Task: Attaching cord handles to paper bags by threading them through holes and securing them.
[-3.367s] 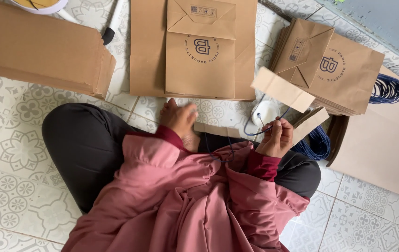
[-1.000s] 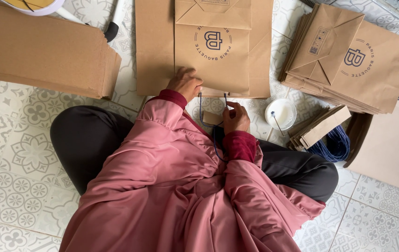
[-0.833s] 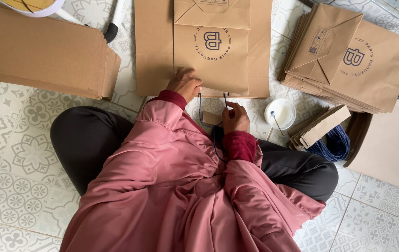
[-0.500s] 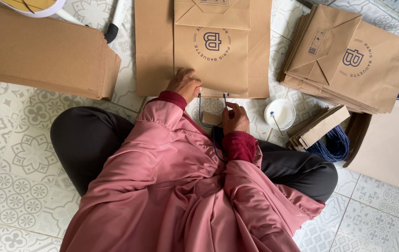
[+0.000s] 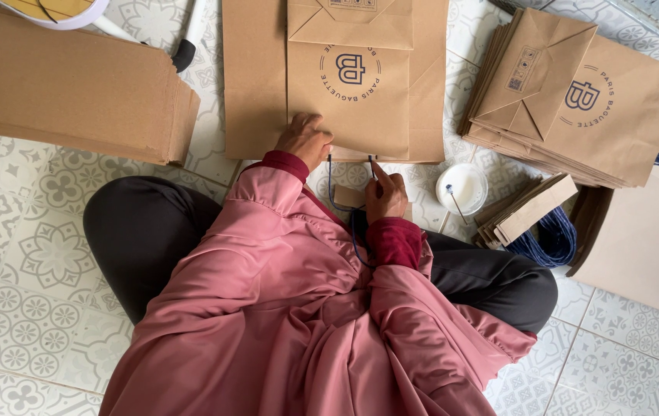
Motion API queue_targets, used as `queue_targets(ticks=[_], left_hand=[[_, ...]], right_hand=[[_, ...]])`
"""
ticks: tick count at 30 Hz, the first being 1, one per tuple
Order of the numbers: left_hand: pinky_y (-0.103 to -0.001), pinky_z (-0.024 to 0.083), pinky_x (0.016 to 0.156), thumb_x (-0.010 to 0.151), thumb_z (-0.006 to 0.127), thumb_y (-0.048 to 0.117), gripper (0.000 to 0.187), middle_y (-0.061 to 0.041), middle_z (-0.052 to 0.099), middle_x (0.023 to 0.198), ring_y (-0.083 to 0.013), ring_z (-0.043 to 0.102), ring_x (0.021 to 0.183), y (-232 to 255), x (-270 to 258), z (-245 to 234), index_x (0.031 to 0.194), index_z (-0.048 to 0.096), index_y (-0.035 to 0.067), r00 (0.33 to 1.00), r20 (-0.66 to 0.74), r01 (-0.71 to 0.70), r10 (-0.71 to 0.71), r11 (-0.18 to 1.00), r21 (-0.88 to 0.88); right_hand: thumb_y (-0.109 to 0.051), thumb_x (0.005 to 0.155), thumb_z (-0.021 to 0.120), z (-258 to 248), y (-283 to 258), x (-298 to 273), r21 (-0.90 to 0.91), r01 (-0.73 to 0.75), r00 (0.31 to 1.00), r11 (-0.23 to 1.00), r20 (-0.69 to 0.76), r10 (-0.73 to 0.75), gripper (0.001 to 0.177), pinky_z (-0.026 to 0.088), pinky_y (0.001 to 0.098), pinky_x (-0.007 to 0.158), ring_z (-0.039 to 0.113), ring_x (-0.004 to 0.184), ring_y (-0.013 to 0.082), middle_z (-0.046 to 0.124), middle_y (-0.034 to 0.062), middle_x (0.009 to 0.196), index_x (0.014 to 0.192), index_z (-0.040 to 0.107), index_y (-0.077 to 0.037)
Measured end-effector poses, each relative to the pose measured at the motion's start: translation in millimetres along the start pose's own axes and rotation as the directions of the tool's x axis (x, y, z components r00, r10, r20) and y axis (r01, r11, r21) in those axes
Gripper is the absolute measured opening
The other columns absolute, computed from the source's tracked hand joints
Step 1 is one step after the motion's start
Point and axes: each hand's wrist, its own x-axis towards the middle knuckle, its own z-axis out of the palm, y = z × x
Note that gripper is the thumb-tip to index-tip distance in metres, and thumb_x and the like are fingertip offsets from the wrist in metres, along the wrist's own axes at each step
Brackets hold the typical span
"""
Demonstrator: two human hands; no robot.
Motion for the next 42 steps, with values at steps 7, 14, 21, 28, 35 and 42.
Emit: queue_targets(ticks=[7, 14, 21, 28, 35, 42], left_hand=[[-0.044, 0.056, 0.1, 0.093, 0.065, 0.033, 0.015, -0.006, 0.055, 0.136, -0.0356, 0.046, 0.135, -1.3, 0.6, 3.6, 0.097, 0.078, 0.026, 1.0, -0.002, 0.002, -0.002, 1.0, 0.013], [-0.043, 0.058, 0.097, 0.094, 0.064, 0.032, 0.016, -0.005, 0.055, 0.135, -0.0352, 0.047, 0.134, 1.5, -2.9, -1.0, 0.1, 0.078, 0.028, 1.0, -0.015, 0.001, 0.0, 1.0, 0.019], [-0.045, 0.059, 0.096, 0.093, 0.063, 0.032, 0.016, -0.006, 0.056, 0.134, -0.0368, 0.048, 0.133, -3.1, -0.6, 5.3, 0.095, 0.078, 0.026, 0.999, -0.046, -0.022, 0.024, 0.999, 0.023], [-0.046, 0.059, 0.095, 0.092, 0.063, 0.032, 0.015, -0.006, 0.056, 0.134, -0.0372, 0.049, 0.132, -3.9, 0.2, 6.8, 0.092, 0.077, 0.026, 0.999, -0.035, -0.017, 0.017, 1.0, 0.012], [-0.045, 0.059, 0.094, 0.092, 0.065, 0.031, 0.014, -0.006, 0.056, 0.133, -0.0367, 0.049, 0.132, -3.5, 0.7, 6.8, 0.093, 0.078, 0.026, 0.999, -0.042, -0.018, 0.018, 1.0, 0.005], [-0.045, 0.058, 0.096, 0.092, 0.064, 0.031, 0.015, -0.007, 0.056, 0.133, -0.037, 0.05, 0.131, -2.5, -3.1, 1.9, 0.095, 0.078, 0.027, 0.998, -0.055, -0.032, 0.032, 0.999, 0.011]], right_hand=[[-0.015, 0.09, 0.066, 4.6, 7.2, 0.2, 0.011, -0.003, 1.0, 1.0, 0.001, 0.003, 0.036, 0.06, 0.0419, 0.075, 0.068, 0.08, 0.0272, 0.058, 0.0049, 0.083, 0.123, 0.077, -0.026], [-0.016, 0.091, 0.064, 8.0, 14.6, 0.5, 0.028, -0.013, 1.0, 1.0, 0.017, 0.013, 0.038, 0.06, 0.0407, 0.076, 0.069, 0.081, 0.0256, 0.058, 0.0038, 0.084, 0.124, 0.076, -0.028], [-0.015, 0.091, 0.065, 8.7, 13.3, -0.3, 0.017, -0.011, 1.0, 1.0, 0.001, 0.011, 0.038, 0.06, 0.0412, 0.074, 0.069, 0.08, 0.027, 0.059, 0.0044, 0.085, 0.124, 0.077, -0.028], [-0.015, 0.09, 0.065, 12.2, 17.3, 0.8, 0.034, 0.013, 0.999, 0.999, -0.037, -0.011, 0.037, 0.06, 0.042, 0.072, 0.068, 0.077, 0.0289, 0.059, 0.0063, 0.083, 0.123, 0.077, -0.027], [-0.014, 0.09, 0.064, 8.9, 12.4, 1.1, 0.021, 0.027, 0.998, 0.999, -0.053, -0.026, 0.037, 0.06, 0.0421, 0.071, 0.068, 0.076, 0.0286, 0.059, 0.0062, 0.082, 0.122, 0.078, -0.027], [-0.016, 0.09, 0.064, 10.9, 16.7, 1.4, 0.008, 0.018, 0.999, 1.0, -0.045, -0.017, 0.038, 0.061, 0.0421, 0.071, 0.069, 0.077, 0.0282, 0.059, 0.0059, 0.083, 0.122, 0.077, -0.029]])
